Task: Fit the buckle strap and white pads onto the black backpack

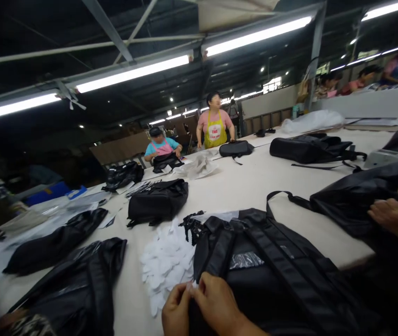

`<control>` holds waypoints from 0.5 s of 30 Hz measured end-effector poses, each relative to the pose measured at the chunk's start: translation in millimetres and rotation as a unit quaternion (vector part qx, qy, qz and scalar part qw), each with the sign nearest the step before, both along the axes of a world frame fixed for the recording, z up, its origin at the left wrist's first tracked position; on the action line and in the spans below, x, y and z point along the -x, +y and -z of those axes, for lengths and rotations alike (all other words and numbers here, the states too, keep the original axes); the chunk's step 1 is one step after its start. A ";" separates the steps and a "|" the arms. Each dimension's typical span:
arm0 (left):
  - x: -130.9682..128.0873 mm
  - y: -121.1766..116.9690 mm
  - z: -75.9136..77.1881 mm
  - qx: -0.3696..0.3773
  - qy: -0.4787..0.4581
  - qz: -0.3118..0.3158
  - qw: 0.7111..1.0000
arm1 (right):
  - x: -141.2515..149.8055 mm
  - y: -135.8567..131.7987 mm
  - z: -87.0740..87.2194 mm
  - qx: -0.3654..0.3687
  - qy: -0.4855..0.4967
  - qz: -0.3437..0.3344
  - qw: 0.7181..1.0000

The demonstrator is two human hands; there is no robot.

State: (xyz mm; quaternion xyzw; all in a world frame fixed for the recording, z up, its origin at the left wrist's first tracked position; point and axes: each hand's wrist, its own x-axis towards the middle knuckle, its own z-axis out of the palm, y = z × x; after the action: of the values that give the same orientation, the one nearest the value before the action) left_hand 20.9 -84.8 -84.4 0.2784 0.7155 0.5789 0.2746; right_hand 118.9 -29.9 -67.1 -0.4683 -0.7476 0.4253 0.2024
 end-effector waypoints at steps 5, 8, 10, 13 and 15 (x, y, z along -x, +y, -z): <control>-1.5 -1.1 -2.6 -0.003 0.008 0.019 1.000 | 2.8 3.8 0.7 0.229 0.066 -0.022 0.971; -0.7 -0.5 0.9 -0.010 -0.038 0.021 0.999 | 4.7 5.9 -2.5 0.311 0.119 0.001 0.943; 1.3 1.3 4.3 -0.019 -0.077 0.015 0.997 | 6.3 6.0 -1.4 0.329 0.140 0.025 0.934; 3.9 4.9 6.7 -0.021 -0.087 0.001 0.996 | 7.9 6.4 4.1 0.340 0.125 0.045 0.931; 3.6 7.0 5.7 -0.006 -0.059 -0.005 0.998 | 6.4 8.3 7.4 0.297 0.104 0.044 0.948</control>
State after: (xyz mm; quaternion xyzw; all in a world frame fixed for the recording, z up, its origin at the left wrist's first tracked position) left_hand 17.2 -77.8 -90.1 0.2419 0.6956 0.6002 0.3120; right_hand 112.5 -21.6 -74.5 -0.4933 -0.5408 0.6648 0.1495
